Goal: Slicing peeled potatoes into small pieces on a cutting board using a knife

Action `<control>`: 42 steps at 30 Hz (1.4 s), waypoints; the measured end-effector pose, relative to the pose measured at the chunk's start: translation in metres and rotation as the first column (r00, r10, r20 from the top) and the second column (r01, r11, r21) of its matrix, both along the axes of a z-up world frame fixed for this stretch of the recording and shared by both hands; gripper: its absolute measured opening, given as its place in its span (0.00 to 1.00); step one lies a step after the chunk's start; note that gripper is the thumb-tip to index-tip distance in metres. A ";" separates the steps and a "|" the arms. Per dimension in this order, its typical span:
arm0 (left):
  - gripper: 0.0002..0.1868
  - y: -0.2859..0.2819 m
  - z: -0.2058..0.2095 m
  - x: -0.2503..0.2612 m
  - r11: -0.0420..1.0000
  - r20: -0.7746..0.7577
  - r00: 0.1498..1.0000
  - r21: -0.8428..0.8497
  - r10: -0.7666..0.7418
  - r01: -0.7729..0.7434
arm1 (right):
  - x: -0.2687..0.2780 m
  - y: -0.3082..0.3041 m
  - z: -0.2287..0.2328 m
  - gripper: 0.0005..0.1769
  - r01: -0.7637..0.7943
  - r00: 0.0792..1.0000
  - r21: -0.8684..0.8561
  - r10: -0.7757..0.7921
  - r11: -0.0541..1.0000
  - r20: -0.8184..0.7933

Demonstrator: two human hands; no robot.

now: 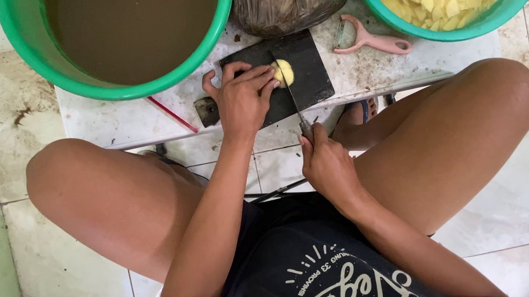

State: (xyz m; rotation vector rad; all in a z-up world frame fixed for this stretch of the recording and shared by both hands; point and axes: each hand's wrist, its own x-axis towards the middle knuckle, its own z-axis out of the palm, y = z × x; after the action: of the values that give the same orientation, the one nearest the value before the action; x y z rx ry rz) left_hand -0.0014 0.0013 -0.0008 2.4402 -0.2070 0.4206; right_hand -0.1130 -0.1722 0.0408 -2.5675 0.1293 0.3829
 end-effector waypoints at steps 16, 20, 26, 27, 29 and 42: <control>0.20 -0.004 -0.038 0.006 1.000 0.017 1.000 -0.011 0.010 -0.010 | 0.007 -0.015 0.007 0.29 -0.023 1.000 0.202 0.022 0.979 0.006; 0.20 -0.007 -0.033 0.003 1.000 0.001 1.000 -0.025 0.008 -0.008 | 0.006 -0.017 0.010 0.27 0.009 1.000 0.165 -0.006 0.986 -0.013; 0.20 -0.008 -0.037 0.004 0.999 -0.009 1.000 -0.025 0.028 -0.028 | 0.002 -0.008 0.025 0.26 0.012 0.999 0.195 -0.021 0.981 0.041; 0.20 -0.008 -0.037 0.003 0.999 -0.003 1.000 -0.039 0.031 -0.031 | 0.000 -0.006 0.031 0.26 0.017 0.998 0.210 -0.031 0.977 0.061; 0.19 -0.007 -0.034 0.003 0.998 0.000 1.000 -0.053 0.025 -0.025 | 0.002 -0.008 0.033 0.27 0.023 0.999 0.216 -0.032 0.976 0.041; 0.23 -0.012 -0.006 0.008 0.997 0.029 0.997 -0.004 -0.071 0.071 | 0.003 -0.014 0.027 0.28 -0.002 1.000 0.163 -0.002 0.987 0.029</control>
State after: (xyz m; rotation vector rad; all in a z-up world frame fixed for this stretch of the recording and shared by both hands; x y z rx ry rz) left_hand 0.0068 -0.0110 -0.0067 2.4151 -0.3032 0.4242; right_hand -0.1104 -0.1857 0.0674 -2.4104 0.0838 0.3417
